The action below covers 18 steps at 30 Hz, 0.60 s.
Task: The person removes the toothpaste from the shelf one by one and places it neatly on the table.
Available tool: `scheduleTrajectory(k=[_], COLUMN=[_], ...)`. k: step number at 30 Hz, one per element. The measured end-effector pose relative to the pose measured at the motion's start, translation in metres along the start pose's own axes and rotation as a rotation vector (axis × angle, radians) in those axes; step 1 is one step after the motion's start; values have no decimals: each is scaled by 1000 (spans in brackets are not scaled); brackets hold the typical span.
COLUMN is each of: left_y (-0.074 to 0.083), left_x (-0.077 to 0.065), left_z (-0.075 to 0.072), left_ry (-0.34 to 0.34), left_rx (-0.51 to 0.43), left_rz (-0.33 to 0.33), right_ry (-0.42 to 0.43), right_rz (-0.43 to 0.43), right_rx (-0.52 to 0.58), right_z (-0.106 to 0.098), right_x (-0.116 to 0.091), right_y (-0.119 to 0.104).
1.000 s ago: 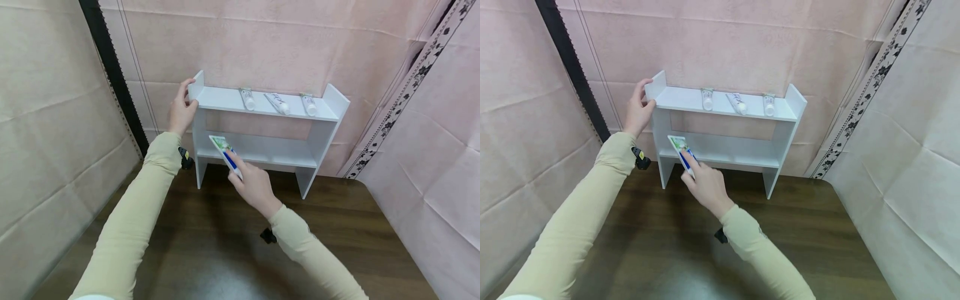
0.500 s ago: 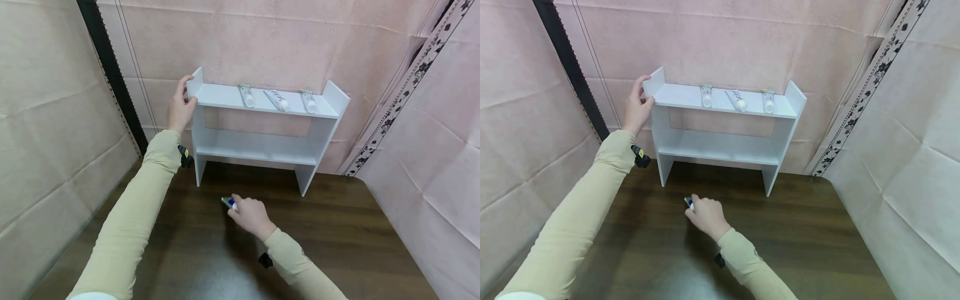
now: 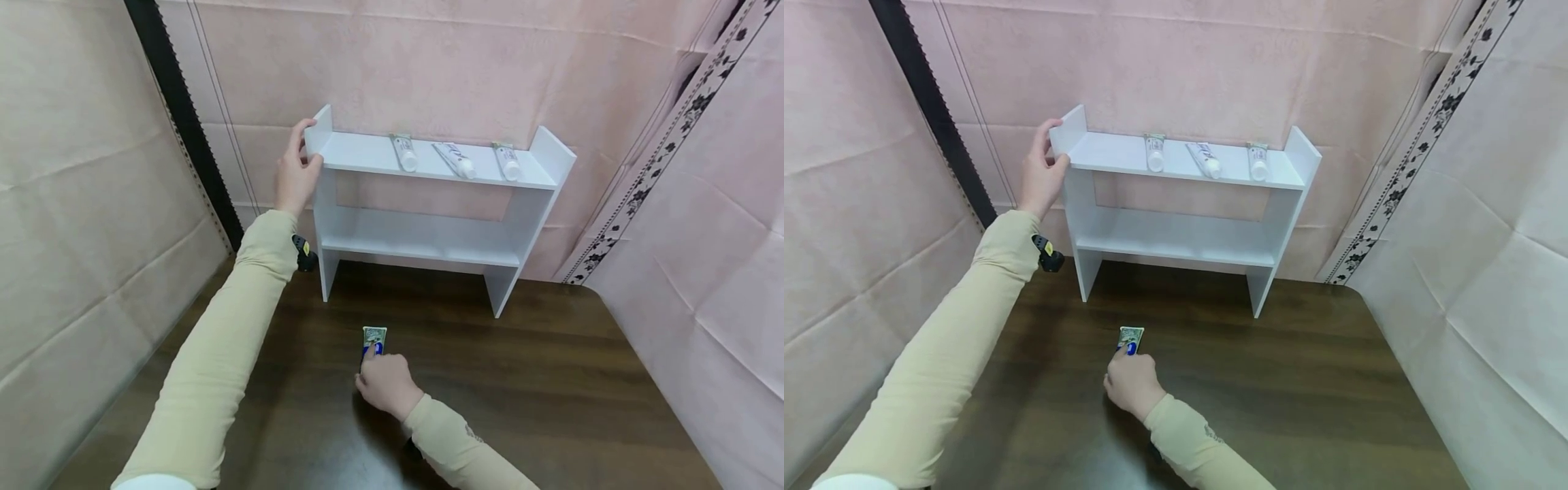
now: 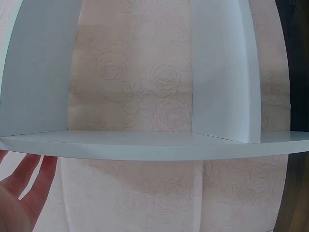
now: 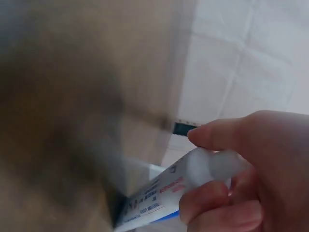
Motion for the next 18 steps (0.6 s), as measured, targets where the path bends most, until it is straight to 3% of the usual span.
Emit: scheduleTrajectory(k=[4,7,14,18], left_y=[-2,-3,-3,-3], left_x=[0,0,-2,-1], left_z=[-2,-3,-3,-4], left_ry=[7,14,17,10], left_rx=[-6,-1,22,21], left_rz=[-2,1,7,3], right_ry=[17,31,-3,-123], right_rz=[-73,-99,-121,-82], right_rx=[-231,-278,-188,51], right_z=[11,16,15,17], right_x=[-7,-9,-9,-1], right_y=[-18,-23,-19,-5])
Point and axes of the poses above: each hand's wrist, its own x-axis towards the middle knuckle, its own z-axis out of the palm, y = z × x, the point moved 7 cm from there along x, towards the middle knuckle, and after that the axes turned 8 degrees about -z, right-handed, at the moved point
